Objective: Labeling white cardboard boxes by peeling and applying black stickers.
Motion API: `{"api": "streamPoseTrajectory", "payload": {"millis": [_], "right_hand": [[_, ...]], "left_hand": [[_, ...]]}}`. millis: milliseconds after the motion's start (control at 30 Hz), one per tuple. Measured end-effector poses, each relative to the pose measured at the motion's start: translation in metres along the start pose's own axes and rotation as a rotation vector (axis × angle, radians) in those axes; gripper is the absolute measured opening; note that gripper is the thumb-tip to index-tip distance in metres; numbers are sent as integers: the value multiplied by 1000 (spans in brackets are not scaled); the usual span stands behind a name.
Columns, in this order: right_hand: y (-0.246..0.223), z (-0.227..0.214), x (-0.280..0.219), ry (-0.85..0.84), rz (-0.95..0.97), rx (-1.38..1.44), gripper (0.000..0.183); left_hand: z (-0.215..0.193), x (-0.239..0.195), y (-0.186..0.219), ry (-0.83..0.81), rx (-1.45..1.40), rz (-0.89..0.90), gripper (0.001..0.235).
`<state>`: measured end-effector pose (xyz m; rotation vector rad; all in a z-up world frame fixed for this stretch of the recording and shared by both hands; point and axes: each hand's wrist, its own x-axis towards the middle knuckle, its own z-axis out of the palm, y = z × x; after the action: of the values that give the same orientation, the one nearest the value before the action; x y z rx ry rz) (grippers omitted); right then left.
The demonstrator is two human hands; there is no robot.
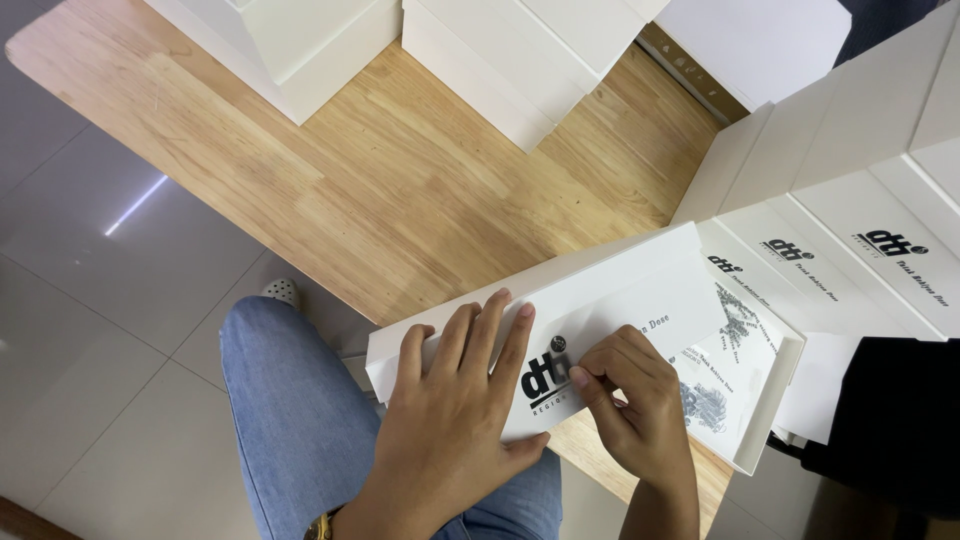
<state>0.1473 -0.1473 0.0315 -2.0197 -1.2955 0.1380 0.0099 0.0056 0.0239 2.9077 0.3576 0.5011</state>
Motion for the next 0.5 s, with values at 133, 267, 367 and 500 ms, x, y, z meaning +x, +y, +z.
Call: {"api": "streamPoseTrajectory", "payload": {"millis": [133,267,367,500], "right_hand": [[1,0,-1,0,3,14,20],[1,-1,0,2,8,27,20],[1,-2,0,-5,3,12,20],[4,-2,-1,-11,-6,13,20]], "left_hand": [[1,0,0,-8,16,-3,114],[0,0,1,3,11,-6,117],[0,0,1,6,12,-12,118],[-1,1,0,12,1,-5,118]]}}
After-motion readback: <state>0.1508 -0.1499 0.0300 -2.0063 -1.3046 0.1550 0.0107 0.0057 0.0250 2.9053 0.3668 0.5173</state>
